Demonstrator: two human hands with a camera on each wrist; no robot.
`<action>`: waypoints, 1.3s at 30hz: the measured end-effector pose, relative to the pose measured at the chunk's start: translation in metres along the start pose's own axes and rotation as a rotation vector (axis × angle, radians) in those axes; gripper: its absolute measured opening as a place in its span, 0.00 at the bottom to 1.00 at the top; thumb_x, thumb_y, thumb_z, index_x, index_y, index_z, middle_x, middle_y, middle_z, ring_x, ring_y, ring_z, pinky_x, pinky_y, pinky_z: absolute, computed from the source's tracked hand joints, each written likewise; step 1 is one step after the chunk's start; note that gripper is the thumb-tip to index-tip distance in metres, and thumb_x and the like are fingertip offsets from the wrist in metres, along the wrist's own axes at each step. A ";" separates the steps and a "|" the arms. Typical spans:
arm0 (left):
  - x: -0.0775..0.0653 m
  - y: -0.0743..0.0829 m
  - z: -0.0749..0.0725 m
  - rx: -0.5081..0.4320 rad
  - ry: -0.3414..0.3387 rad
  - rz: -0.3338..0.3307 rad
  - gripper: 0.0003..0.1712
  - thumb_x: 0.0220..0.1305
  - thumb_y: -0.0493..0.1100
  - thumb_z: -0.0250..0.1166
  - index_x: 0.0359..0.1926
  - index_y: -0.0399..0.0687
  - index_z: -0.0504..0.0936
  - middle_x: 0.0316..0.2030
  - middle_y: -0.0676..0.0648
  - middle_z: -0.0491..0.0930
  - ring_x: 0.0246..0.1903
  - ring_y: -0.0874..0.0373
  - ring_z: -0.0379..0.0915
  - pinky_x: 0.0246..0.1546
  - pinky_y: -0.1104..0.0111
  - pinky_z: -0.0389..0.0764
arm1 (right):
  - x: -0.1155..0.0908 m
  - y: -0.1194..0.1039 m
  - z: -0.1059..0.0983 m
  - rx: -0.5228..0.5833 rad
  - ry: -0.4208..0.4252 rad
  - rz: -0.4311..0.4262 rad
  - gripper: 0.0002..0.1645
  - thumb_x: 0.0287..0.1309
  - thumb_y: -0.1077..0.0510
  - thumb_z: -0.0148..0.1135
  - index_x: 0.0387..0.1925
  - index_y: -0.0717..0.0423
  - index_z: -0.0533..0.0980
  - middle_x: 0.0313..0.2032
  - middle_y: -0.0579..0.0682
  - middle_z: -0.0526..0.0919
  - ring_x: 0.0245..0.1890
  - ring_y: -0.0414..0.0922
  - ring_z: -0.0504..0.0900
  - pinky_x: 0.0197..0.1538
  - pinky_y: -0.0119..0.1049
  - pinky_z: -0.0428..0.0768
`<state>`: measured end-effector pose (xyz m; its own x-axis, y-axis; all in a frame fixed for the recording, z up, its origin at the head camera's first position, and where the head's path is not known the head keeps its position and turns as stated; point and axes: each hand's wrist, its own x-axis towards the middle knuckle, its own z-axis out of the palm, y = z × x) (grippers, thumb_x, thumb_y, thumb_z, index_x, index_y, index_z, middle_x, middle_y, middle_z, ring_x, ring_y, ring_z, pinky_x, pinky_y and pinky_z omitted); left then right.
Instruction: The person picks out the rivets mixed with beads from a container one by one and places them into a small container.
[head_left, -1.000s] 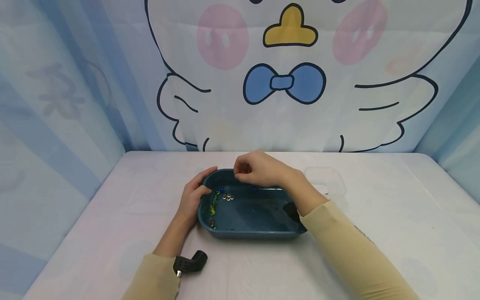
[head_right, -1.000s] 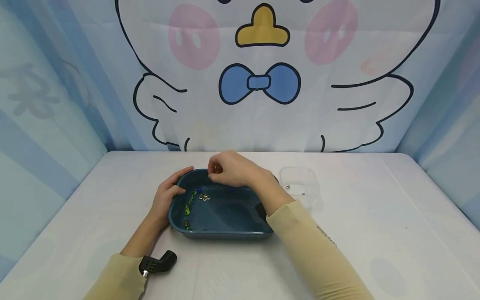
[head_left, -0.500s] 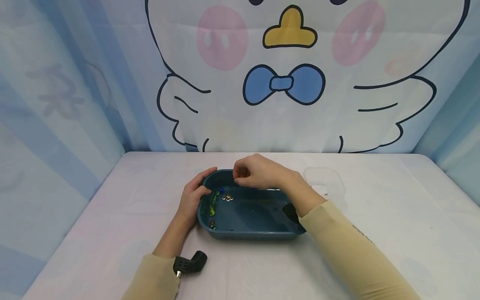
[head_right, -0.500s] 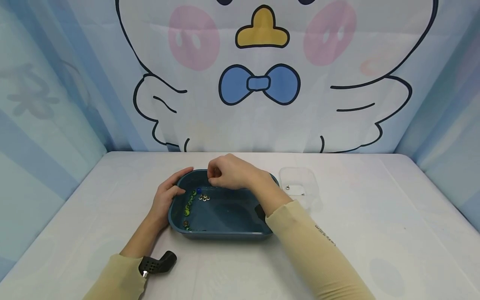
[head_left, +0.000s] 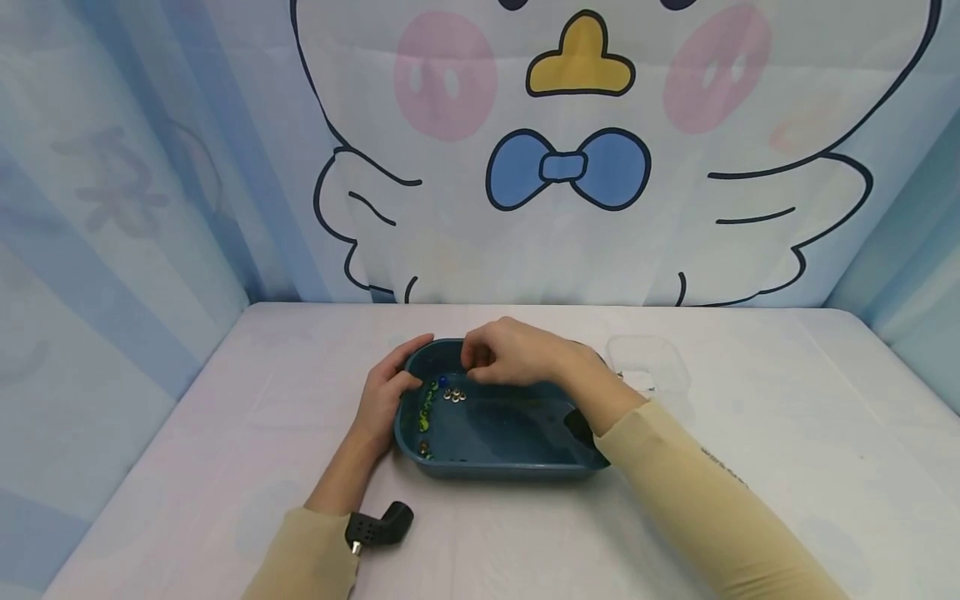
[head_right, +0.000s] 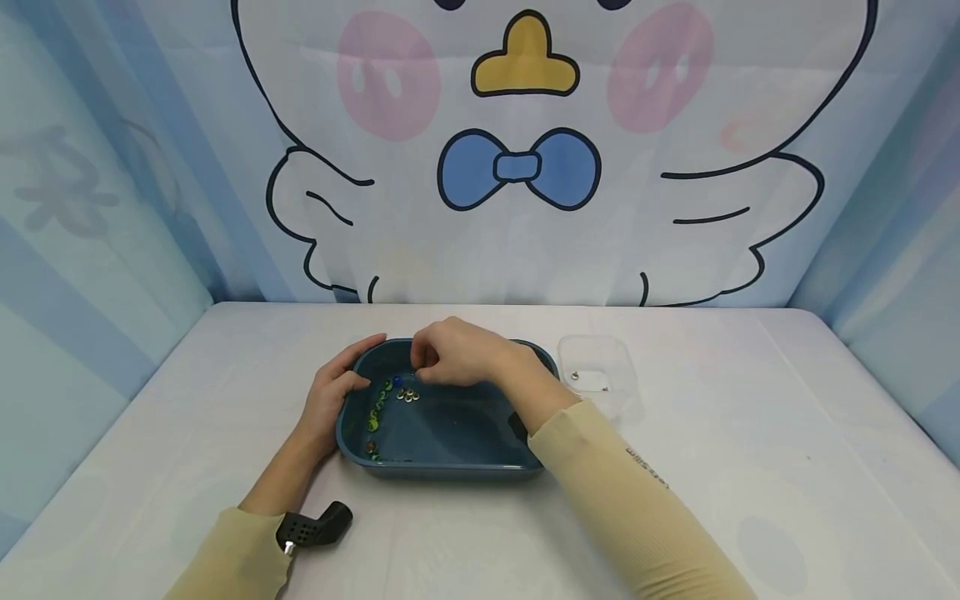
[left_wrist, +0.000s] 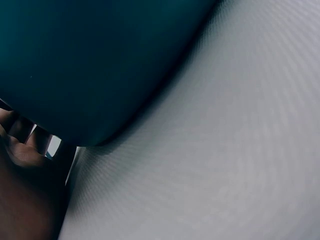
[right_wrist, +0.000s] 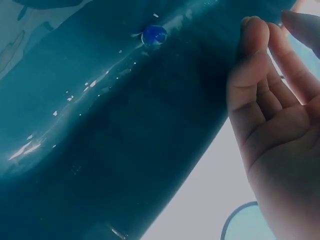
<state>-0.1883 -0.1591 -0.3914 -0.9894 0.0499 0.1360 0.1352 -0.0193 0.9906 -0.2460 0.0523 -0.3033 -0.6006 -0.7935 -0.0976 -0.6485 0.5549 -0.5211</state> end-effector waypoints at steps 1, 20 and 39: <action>0.000 0.000 0.000 0.000 -0.001 -0.002 0.38 0.55 0.27 0.47 0.70 0.37 0.70 0.70 0.41 0.68 0.69 0.51 0.61 0.70 0.54 0.56 | 0.000 0.000 0.000 0.000 -0.006 0.000 0.10 0.65 0.59 0.64 0.45 0.59 0.81 0.33 0.44 0.82 0.32 0.40 0.78 0.40 0.35 0.78; 0.001 -0.001 0.000 -0.011 -0.003 0.000 0.37 0.55 0.26 0.48 0.70 0.37 0.70 0.70 0.41 0.68 0.69 0.52 0.60 0.70 0.55 0.57 | 0.007 0.002 0.010 -0.037 -0.098 -0.004 0.12 0.64 0.58 0.64 0.47 0.58 0.81 0.34 0.44 0.81 0.33 0.39 0.78 0.40 0.34 0.77; 0.000 0.000 0.001 -0.020 -0.001 0.000 0.38 0.55 0.26 0.47 0.70 0.36 0.70 0.70 0.41 0.68 0.69 0.52 0.60 0.70 0.56 0.57 | 0.011 0.002 0.019 -0.077 -0.157 0.011 0.13 0.64 0.58 0.65 0.49 0.55 0.80 0.37 0.43 0.81 0.36 0.39 0.79 0.43 0.35 0.77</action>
<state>-0.1886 -0.1585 -0.3913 -0.9893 0.0512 0.1365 0.1346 -0.0393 0.9901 -0.2451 0.0399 -0.3210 -0.5313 -0.8131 -0.2378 -0.6799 0.5767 -0.4530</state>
